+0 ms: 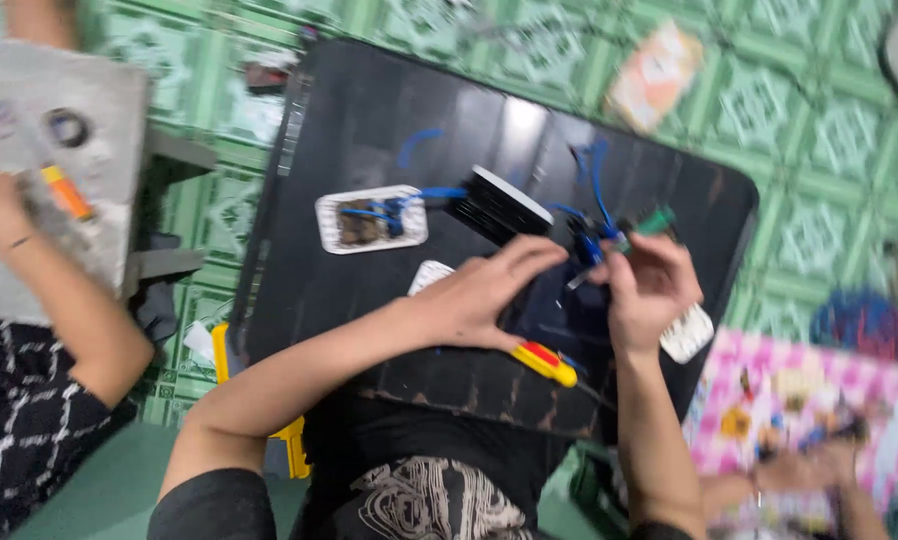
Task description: Assembling electrical components into a plastic casing and testing the assembly with a multimeter.
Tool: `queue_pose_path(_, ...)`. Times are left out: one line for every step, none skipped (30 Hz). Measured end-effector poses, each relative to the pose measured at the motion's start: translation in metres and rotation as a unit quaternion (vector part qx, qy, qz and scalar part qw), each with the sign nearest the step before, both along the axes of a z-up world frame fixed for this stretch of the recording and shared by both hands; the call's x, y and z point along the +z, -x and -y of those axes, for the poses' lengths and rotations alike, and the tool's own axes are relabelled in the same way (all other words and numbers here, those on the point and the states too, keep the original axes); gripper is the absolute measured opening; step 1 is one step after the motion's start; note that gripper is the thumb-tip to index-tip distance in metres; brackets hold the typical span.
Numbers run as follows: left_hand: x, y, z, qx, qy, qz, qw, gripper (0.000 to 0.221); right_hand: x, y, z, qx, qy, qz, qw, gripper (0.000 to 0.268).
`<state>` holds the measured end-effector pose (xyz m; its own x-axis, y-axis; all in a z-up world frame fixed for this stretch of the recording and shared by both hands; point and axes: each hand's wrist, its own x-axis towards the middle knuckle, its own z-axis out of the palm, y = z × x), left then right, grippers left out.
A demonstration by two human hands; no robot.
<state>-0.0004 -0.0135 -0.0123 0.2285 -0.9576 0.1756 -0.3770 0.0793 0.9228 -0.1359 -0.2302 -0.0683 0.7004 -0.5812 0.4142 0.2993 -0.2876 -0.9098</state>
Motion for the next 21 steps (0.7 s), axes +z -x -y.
queue_pose_path(0.001,0.003,0.003,-0.023,-0.002,-0.014,1.000,0.103,0.004,0.005,-0.001,-0.023,-0.002,-0.014,1.000,0.028)
queue_pose_path(0.002,0.001,0.004,-0.009,-0.007,-0.005,1.000,0.103,0.004,0.002,-0.001,-0.010,-0.007,0.007,1.000,0.028)
queue_pose_path(0.003,0.000,0.004,0.005,-0.012,0.005,1.000,0.103,0.006,-0.001,-0.003,0.004,-0.012,0.029,1.000,0.028)
queue_pose_path(0.005,0.001,0.005,-0.002,-0.016,0.000,1.000,0.103,0.013,0.000,-0.002,-0.004,-0.017,0.024,1.000,0.028)
queue_pose_path(0.008,0.002,0.005,0.002,-0.021,-0.002,1.000,0.102,0.020,0.001,-0.002,0.008,0.004,0.041,0.999,0.029)
queue_pose_path(0.010,0.000,0.005,0.010,-0.024,-0.002,1.000,0.100,0.027,-0.003,0.000,0.024,0.025,0.061,0.998,0.031)
queue_pose_path(0.011,0.001,0.006,0.007,-0.027,-0.004,1.000,0.100,0.027,0.000,-0.001,0.021,0.023,0.059,0.998,0.031)
queue_pose_path(0.012,0.001,0.007,0.005,-0.032,-0.005,0.999,0.098,0.027,0.000,-0.001,0.021,0.041,0.073,0.996,0.034)
queue_pose_path(0.014,0.000,0.007,0.003,-0.038,-0.006,0.999,0.096,0.027,0.001,-0.002,0.021,0.060,0.086,0.994,0.037)
queue_pose_path(0.013,0.000,0.007,0.001,-0.041,-0.007,0.999,0.096,0.031,-0.001,-0.005,0.019,0.057,0.086,0.995,0.037)
queue_pose_path(0.012,0.000,0.007,0.001,-0.034,-0.006,0.999,0.095,0.035,-0.002,-0.009,0.044,0.065,0.096,0.992,0.038)
queue_pose_path(0.011,0.000,0.008,-0.001,-0.026,-0.004,1.000,0.094,0.040,-0.002,-0.011,0.067,0.075,0.106,0.989,0.039)
queue_pose_path(0.012,0.001,0.008,-0.006,-0.028,-0.004,1.000,0.094,0.040,-0.002,-0.012,0.063,0.074,0.106,0.990,0.039)
queue_pose_path(0.013,0.000,0.008,-0.003,-0.032,-0.010,0.999,0.094,0.040,-0.004,-0.012,0.085,0.073,0.115,0.987,0.046)
queue_pose_path(0.014,-0.001,0.008,0.000,-0.037,-0.015,0.999,0.095,0.040,-0.006,-0.012,0.107,0.071,0.124,0.984,0.054)
queue_pose_path(0.011,0.001,0.008,-0.002,-0.039,-0.015,0.999,0.095,0.034,-0.003,-0.010,0.105,0.070,0.125,0.984,0.054)
queue_pose_path(0.009,0.002,0.008,0.001,-0.041,-0.009,0.999,0.094,0.028,0.000,-0.007,0.122,0.080,0.103,0.984,0.060)
queue_pose_path(0.008,0.003,0.008,0.004,-0.043,-0.003,0.999,0.094,0.023,0.003,-0.005,0.139,0.091,0.081,0.983,0.067)
queue_pose_path(0.007,0.003,0.008,0.002,-0.044,-0.002,0.999,0.094,0.027,0.000,-0.005,0.137,0.090,0.082,0.983,0.067)
queue_pose_path(0.006,0.002,0.008,0.003,-0.046,0.004,0.999,0.093,0.031,-0.004,-0.003,0.141,0.116,0.065,0.981,0.051)
queue_pose_path(0.004,0.001,0.009,0.004,-0.047,0.010,0.999,0.093,0.035,-0.008,-0.002,0.144,0.142,0.048,0.978,0.037)
